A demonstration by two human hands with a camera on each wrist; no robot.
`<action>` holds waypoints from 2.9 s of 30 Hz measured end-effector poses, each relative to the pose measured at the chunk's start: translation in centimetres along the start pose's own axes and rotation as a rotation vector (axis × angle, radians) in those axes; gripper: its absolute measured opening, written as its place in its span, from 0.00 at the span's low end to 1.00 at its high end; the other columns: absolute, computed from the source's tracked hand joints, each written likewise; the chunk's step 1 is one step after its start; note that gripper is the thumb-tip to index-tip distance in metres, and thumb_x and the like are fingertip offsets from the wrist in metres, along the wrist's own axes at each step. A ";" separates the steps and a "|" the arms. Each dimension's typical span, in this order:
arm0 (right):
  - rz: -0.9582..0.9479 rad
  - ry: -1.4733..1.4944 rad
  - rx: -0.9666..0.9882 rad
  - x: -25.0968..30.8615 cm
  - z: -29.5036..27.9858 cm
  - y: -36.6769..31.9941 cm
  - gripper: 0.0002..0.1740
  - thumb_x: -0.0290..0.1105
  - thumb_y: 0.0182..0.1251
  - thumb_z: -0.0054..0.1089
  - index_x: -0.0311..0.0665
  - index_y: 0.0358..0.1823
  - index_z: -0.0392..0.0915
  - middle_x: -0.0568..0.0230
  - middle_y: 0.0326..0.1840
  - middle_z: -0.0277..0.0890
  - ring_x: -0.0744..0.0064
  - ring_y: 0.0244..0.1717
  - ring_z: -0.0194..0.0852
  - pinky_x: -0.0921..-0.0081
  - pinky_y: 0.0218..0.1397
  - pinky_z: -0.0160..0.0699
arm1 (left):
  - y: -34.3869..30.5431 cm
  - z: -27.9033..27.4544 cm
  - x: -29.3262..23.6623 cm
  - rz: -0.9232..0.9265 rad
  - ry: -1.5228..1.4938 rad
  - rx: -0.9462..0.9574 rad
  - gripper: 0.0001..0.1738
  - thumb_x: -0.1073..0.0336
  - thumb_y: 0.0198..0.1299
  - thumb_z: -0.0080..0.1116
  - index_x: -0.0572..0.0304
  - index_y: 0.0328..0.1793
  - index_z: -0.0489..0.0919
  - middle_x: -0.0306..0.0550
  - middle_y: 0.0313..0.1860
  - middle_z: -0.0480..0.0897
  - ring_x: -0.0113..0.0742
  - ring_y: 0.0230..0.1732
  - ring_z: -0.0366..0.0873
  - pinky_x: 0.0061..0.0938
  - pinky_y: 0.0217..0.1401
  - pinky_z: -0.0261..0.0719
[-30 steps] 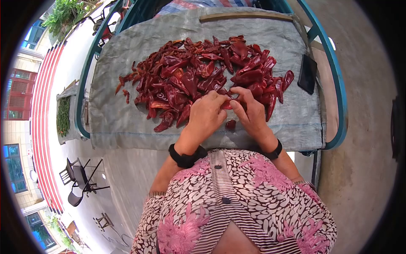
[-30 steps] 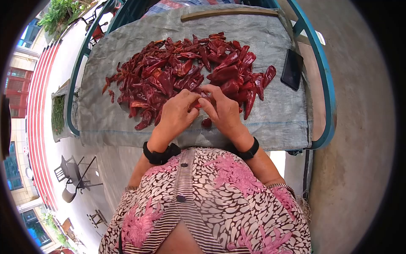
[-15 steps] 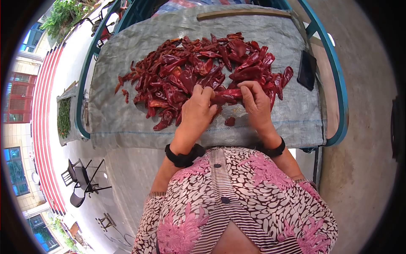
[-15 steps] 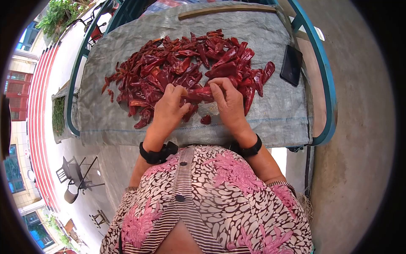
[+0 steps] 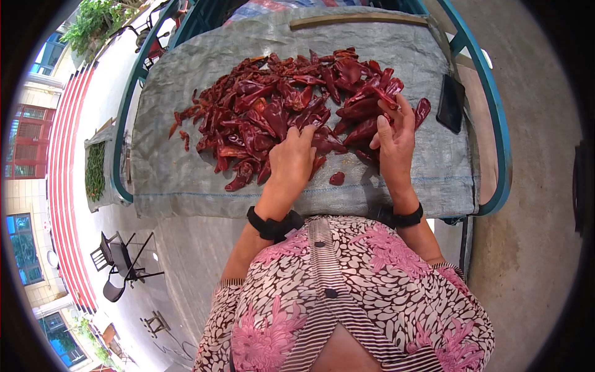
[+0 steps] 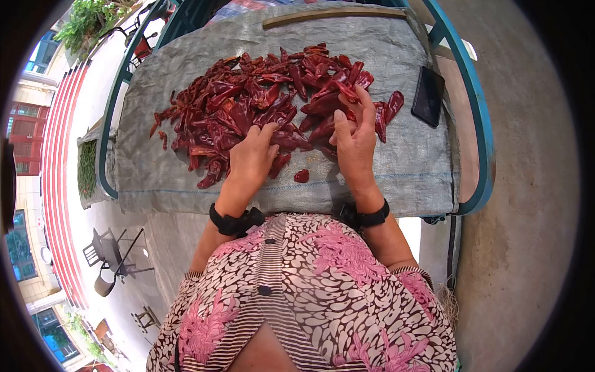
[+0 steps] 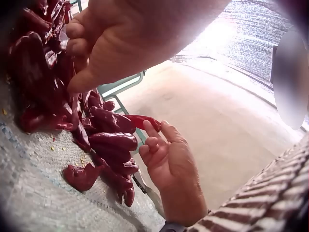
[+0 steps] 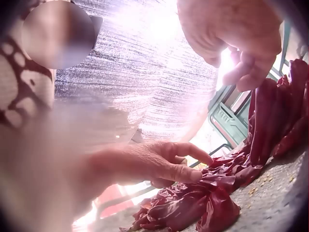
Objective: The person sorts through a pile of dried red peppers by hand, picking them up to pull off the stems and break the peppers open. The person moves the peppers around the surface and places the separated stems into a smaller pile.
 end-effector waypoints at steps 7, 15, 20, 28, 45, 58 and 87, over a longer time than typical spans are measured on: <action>-0.040 0.099 -0.090 -0.8 -0.7 -0.2 0.31 0.31 0.82 0.52 0.36 0.79 0.53 0.55 0.57 0.79 0.89 0.30 0.71 0.89 0.30 0.74 | 0.5 0.4 0.4 -0.061 0.080 0.018 0.18 0.67 0.57 0.70 0.54 0.54 0.82 0.51 0.47 0.76 0.53 0.43 0.84 0.43 0.44 0.82; -0.147 -0.472 0.341 -0.6 0.6 -1.5 0.14 0.35 0.79 0.57 0.38 0.59 0.79 0.55 0.40 0.83 0.60 0.36 0.85 0.68 0.40 0.81 | 0.1 -1.8 -1.4 -0.010 -0.268 0.023 0.12 0.66 0.59 0.70 0.55 0.49 0.84 0.47 0.42 0.79 0.47 0.40 0.82 0.37 0.44 0.79; -0.076 -0.416 0.447 -1.9 1.6 -2.0 0.10 0.33 0.77 0.58 0.38 0.52 0.81 0.51 0.40 0.84 0.50 0.39 0.86 0.64 0.42 0.82 | -0.2 -1.7 -1.2 0.003 -0.364 0.142 0.11 0.65 0.61 0.69 0.57 0.49 0.85 0.48 0.42 0.80 0.48 0.41 0.82 0.36 0.45 0.79; 0.025 -0.362 0.405 -0.8 1.5 -1.4 0.09 0.30 0.77 0.57 0.38 0.52 0.81 0.59 0.31 0.82 0.69 0.30 0.82 0.72 0.36 0.79 | 0.1 -1.7 -0.1 -0.164 -0.235 0.058 0.11 0.63 0.65 0.66 0.58 0.50 0.84 0.48 0.46 0.80 0.50 0.44 0.83 0.39 0.47 0.80; -0.046 -0.092 0.108 0.5 1.8 1.6 0.25 0.28 0.80 0.53 0.39 0.75 0.64 0.63 0.49 0.82 0.88 0.26 0.69 0.88 0.27 0.71 | 4.1 2.0 3.7 0.050 0.153 -0.273 0.20 0.67 0.60 0.67 0.58 0.56 0.73 0.55 0.41 0.83 0.57 0.35 0.80 0.48 0.40 0.81; 0.016 -0.324 0.461 -0.2 4.6 -1.4 0.25 0.45 0.80 0.54 0.39 0.69 0.69 0.49 0.45 0.82 0.47 0.43 0.85 0.61 0.47 0.80 | 2.1 -2.2 -1.5 -0.274 -1.247 -0.150 0.40 0.76 0.68 0.61 0.51 0.81 0.54 0.38 0.36 0.74 0.22 0.33 0.77 0.20 0.36 0.84; 0.280 -0.206 0.314 -0.7 1.1 -3.1 0.15 0.26 0.78 0.47 0.37 0.63 0.72 0.61 0.40 0.81 0.76 0.29 0.79 0.77 0.34 0.78 | -0.6 -3.1 -0.5 -0.074 -0.135 -0.249 0.13 0.62 0.66 0.63 0.60 0.52 0.83 0.49 0.42 0.85 0.53 0.44 0.79 0.44 0.45 0.79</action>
Point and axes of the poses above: each hand's wrist, its own y-axis towards the middle knuckle, its own z-axis out of the palm, x = y × z, the point moved 1 cm from there along y, towards the middle knuckle
